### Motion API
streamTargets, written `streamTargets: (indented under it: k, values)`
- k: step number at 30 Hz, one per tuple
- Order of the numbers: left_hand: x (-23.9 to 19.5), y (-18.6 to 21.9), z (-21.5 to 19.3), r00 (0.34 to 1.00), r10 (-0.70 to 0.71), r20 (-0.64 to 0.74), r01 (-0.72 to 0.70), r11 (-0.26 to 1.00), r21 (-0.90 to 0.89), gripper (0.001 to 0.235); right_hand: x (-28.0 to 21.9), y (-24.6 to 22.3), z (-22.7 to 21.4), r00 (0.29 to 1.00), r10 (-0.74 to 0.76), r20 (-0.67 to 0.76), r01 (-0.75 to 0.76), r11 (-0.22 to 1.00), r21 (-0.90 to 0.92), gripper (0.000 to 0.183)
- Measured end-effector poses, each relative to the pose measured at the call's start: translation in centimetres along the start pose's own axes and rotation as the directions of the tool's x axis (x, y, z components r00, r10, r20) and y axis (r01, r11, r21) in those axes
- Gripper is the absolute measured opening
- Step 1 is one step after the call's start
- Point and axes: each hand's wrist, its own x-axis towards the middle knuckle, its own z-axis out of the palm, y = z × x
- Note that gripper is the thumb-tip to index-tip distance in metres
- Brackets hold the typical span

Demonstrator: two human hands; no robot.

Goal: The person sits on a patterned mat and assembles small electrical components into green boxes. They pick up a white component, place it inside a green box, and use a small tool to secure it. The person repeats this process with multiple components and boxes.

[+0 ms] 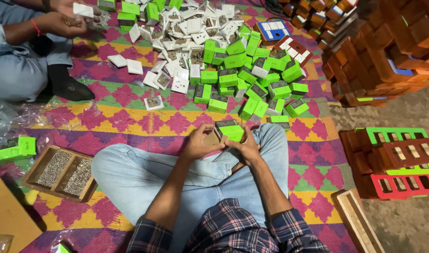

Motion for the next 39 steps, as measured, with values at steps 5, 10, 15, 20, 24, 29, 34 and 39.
streamTargets:
  k: [5, 10, 15, 20, 24, 29, 34, 39]
  values:
    - [0.0, -1.4, -0.2, 0.979, -0.128, 0.159, 0.165, 0.954, -0.248, 0.070, -0.3, -0.6, -0.1, 0.995, 0.074, 0.072, -0.080, 0.993, 0.082, 0.080]
    - [-0.3, -1.1, -0.1, 0.975, -0.109, 0.196, 0.145, 0.973, -0.181, 0.069, -0.6, 0.2, -0.5, 0.986, 0.153, 0.062, -0.161, 0.971, 0.174, 0.076]
    - [-0.4, -0.6, 0.0, 0.960, -0.148, 0.238, 0.213, 0.937, -0.275, 0.093, 0.1, 0.8, -0.9, 0.986, 0.146, 0.078, -0.156, 0.977, 0.146, 0.065]
    - [-0.8, -3.4, 3.2, 0.982, -0.161, 0.099, 0.189, 0.791, -0.582, 0.087, 0.3, 1.0, -1.1, 0.986, 0.165, -0.011, -0.160, 0.968, 0.193, 0.054]
    - [-1.3, -6.8, 7.3, 0.992, -0.104, -0.075, 0.075, 0.946, -0.317, 0.059, 0.2, 2.0, -1.0, 0.987, 0.159, -0.012, -0.151, 0.958, 0.245, 0.049]
    - [-3.0, -8.0, 11.0, 0.916, -0.400, 0.006, 0.364, 0.827, -0.428, 0.077, 0.4, 4.0, -0.8, 0.987, 0.149, 0.056, -0.159, 0.940, 0.303, 0.043]
    - [-3.4, -8.7, 11.4, 0.778, -0.627, 0.044, 0.598, 0.717, -0.358, 0.080, -0.2, 3.5, 0.6, 0.984, 0.133, -0.117, -0.114, 0.982, 0.153, 0.050]
    - [-2.6, -9.7, 10.6, 0.918, -0.329, -0.220, 0.295, 0.940, -0.171, 0.076, -0.8, 0.2, 2.8, 0.993, 0.093, -0.077, -0.067, 0.956, 0.287, 0.049]
